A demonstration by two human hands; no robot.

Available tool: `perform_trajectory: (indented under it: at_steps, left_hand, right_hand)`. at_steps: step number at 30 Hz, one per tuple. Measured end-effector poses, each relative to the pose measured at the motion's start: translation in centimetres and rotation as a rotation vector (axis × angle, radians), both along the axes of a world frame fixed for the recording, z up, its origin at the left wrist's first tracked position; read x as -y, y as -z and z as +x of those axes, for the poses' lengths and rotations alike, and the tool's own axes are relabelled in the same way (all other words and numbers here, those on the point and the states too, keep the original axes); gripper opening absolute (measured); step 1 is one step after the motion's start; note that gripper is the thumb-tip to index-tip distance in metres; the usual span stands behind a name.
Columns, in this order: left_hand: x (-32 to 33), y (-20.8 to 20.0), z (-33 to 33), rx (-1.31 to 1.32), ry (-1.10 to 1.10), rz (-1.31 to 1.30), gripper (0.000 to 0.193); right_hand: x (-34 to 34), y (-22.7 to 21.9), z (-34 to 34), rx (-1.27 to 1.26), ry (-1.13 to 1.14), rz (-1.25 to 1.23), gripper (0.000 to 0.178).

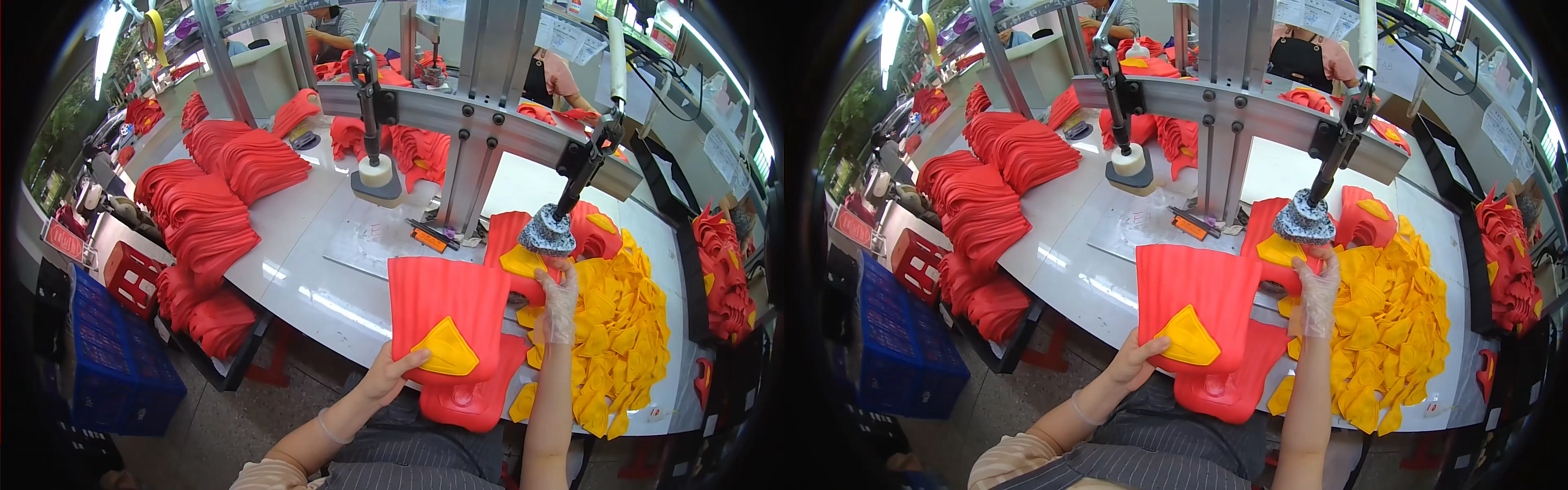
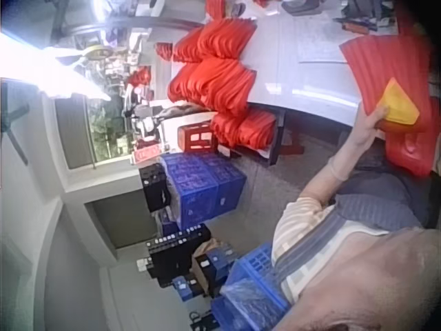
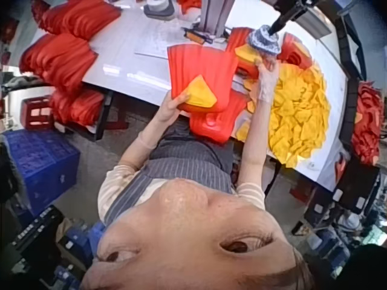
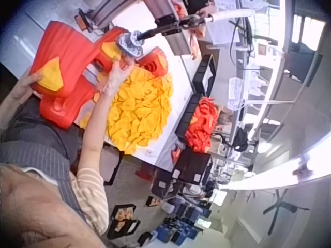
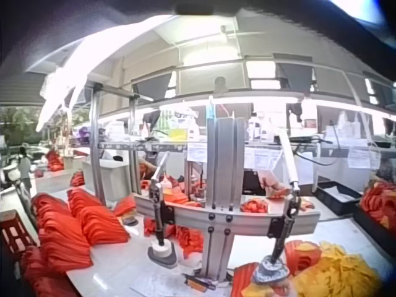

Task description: The person applies glue from a bottle onto red fabric components, attaches yellow patches onto them by hand, and presses the assembled pieces using a press machine.

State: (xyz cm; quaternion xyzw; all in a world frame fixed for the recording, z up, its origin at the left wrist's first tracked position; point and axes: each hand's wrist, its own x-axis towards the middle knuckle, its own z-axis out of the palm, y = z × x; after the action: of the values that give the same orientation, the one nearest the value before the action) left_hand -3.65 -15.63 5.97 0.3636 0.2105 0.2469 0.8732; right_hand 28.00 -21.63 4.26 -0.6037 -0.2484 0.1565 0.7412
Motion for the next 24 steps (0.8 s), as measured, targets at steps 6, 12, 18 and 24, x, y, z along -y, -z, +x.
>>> perform_trajectory:
  at_steps: [6,12,18,24]
  left_hand:
    - [-0.2,0.4,-0.3,-0.003,0.003,-0.035,0.048]
    - [-0.3,0.4,-0.9,0.031,-0.023,-0.041,0.048]
    - [-0.4,1.2,-0.9,0.013,0.022,-0.065,0.058]
    - [-0.7,1.9,-0.6,0.037,-0.073,-0.062,0.061]
  right_hand:
    - [0.4,-0.1,0.2,-0.032,-0.030,0.040,0.040]
    - [1.6,-0.4,0.5,-0.076,0.062,0.064,0.040]
    - [4.3,-3.2,0.6,-0.190,0.100,0.135,0.035]
    - [5.5,-4.7,3.9,-0.175,0.233,0.211,0.039]
